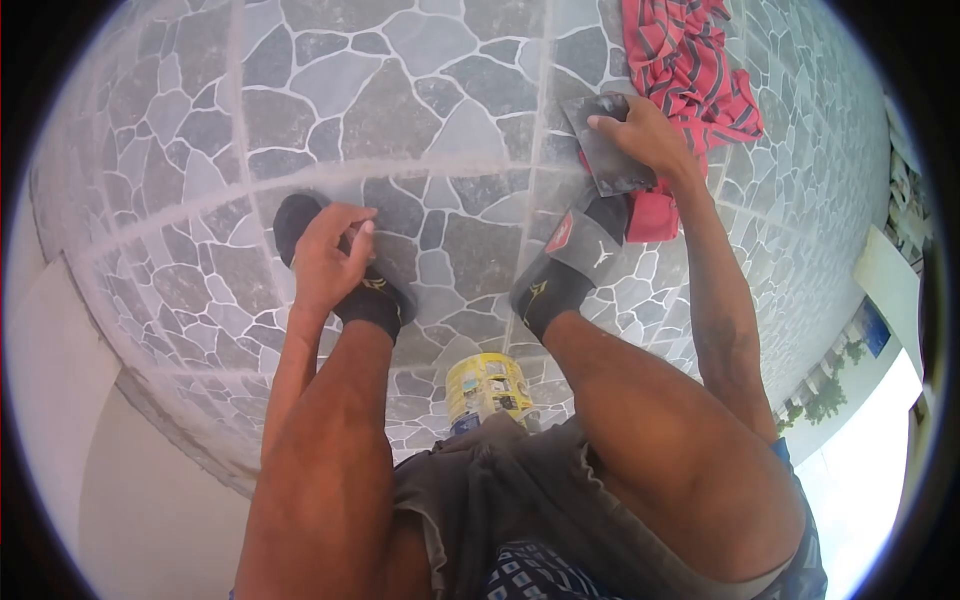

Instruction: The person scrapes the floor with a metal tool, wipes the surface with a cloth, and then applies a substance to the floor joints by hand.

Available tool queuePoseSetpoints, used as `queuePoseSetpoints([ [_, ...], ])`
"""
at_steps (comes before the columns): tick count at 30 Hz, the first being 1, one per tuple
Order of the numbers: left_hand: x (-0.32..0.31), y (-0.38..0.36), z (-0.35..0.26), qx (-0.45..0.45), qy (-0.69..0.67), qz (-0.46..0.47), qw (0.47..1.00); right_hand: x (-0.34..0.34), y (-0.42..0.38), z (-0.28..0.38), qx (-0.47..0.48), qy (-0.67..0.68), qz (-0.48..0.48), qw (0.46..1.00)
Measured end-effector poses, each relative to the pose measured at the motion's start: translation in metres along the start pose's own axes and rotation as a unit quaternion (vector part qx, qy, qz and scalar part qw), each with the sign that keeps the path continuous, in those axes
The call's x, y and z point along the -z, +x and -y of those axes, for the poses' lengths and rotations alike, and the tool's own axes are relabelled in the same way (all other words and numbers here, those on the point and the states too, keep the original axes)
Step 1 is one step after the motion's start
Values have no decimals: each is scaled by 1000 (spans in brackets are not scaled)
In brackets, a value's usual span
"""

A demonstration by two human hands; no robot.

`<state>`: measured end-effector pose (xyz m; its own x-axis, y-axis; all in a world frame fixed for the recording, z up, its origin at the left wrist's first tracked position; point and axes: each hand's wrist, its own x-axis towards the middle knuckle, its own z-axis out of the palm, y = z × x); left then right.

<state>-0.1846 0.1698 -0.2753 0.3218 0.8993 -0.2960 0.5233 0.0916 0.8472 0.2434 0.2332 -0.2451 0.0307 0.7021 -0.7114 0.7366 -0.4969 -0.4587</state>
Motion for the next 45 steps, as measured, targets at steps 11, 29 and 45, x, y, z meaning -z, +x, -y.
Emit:
queuePoseSetpoints([
  [11, 1, -1, 0, -8, 22, 3, 1000, -45, -33, 3, -42, 78, -148, 985],
  [29, -3, 0, -6, 66, -16, 20, 997, -109, -31, -14, -65, 75, -194, 976],
  [45, -4, -2, -4, 72, -20, 20, 997, -123, -33, -7, -42, 129, -231, 963],
])
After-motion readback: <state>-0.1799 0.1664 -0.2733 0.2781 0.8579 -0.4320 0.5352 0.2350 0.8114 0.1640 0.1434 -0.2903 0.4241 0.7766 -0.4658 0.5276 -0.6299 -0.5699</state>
